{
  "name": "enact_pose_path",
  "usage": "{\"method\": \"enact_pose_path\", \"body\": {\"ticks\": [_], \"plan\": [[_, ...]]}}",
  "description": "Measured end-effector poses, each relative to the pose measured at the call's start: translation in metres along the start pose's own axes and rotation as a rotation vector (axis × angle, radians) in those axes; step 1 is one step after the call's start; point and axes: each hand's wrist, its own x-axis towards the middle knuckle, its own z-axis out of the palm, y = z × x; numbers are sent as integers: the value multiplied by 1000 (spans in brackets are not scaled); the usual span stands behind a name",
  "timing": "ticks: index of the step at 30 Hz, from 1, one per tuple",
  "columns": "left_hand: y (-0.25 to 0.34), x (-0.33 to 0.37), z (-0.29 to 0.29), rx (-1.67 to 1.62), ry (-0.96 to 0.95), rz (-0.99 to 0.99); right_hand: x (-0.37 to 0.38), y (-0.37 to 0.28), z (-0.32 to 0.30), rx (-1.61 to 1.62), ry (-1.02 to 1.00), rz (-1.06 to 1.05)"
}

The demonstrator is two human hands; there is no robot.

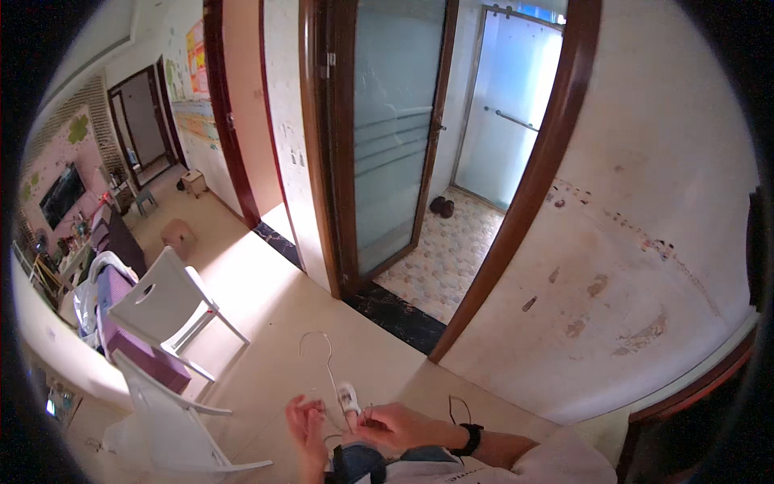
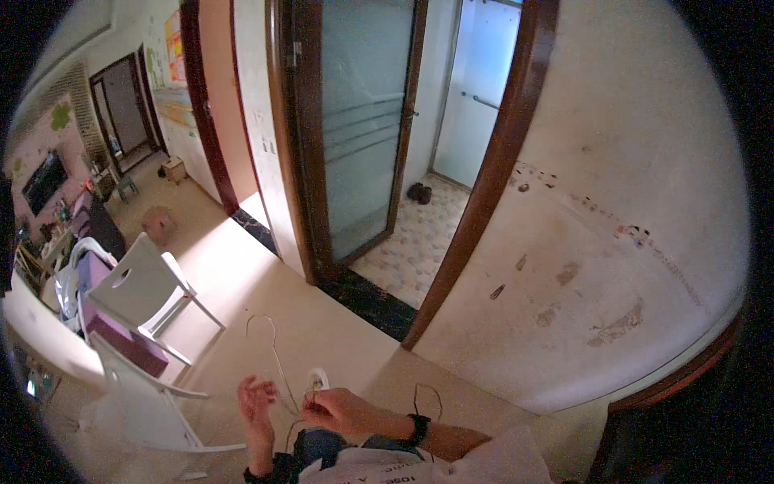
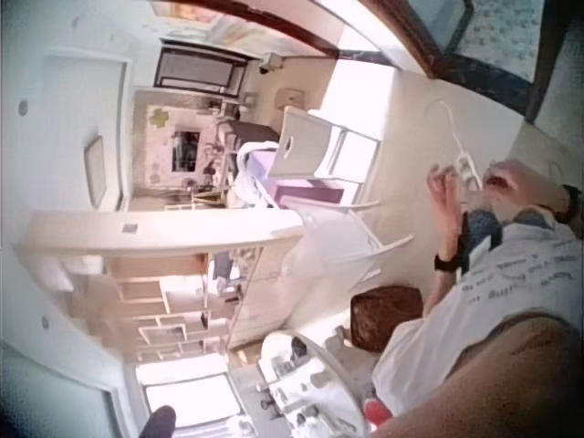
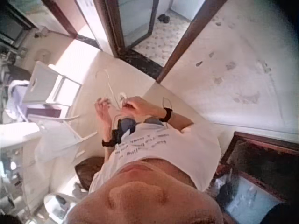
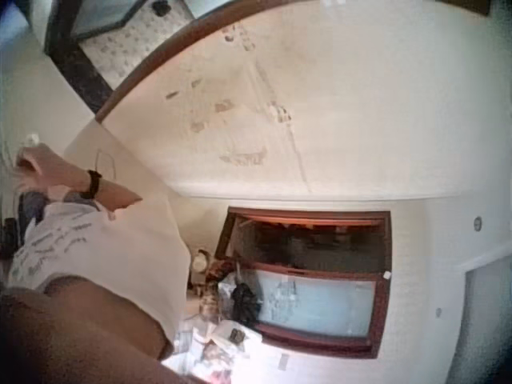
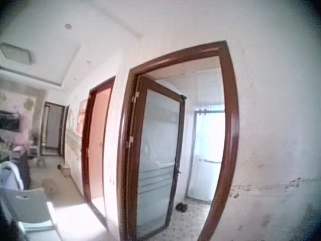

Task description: The person hangs a pair of shorts out a window to dry, then hand-washes several pieces of clothing in a basin, wrings them out, and places them on hangers.

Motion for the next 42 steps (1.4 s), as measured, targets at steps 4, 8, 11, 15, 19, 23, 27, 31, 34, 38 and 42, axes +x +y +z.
{"method": "enact_pose_path", "body": {"ticks": [4,8,11,15,19,23,27,31,34,38,42], "plan": [[-27,120,29,-18,-3,64,73,60,-61,-273,-69,48],[-57,258,88,5,-149,39,155,102,-141,-422,-147,179],[-39,337,144,217,-333,-56,204,99,-200,-375,-90,377],[-61,426,221,172,-621,-33,238,118,-272,-330,197,474],[-76,481,314,185,-840,-8,246,169,-341,-380,559,445],[-94,524,399,176,-946,-13,261,212,-423,-341,651,596],[-115,567,496,181,-979,-44,275,255,-510,22,808,380],[-117,608,591,100,-1064,19,288,280,-601,-300,934,453],[-122,624,661,-95,-1067,12,284,264,-673,-363,997,374],[-148,649,754,-279,-1148,-12,272,275,-755,-300,1180,431],[-158,670,848,-327,-1150,92,260,287,-845,-434,1437,378]]}}
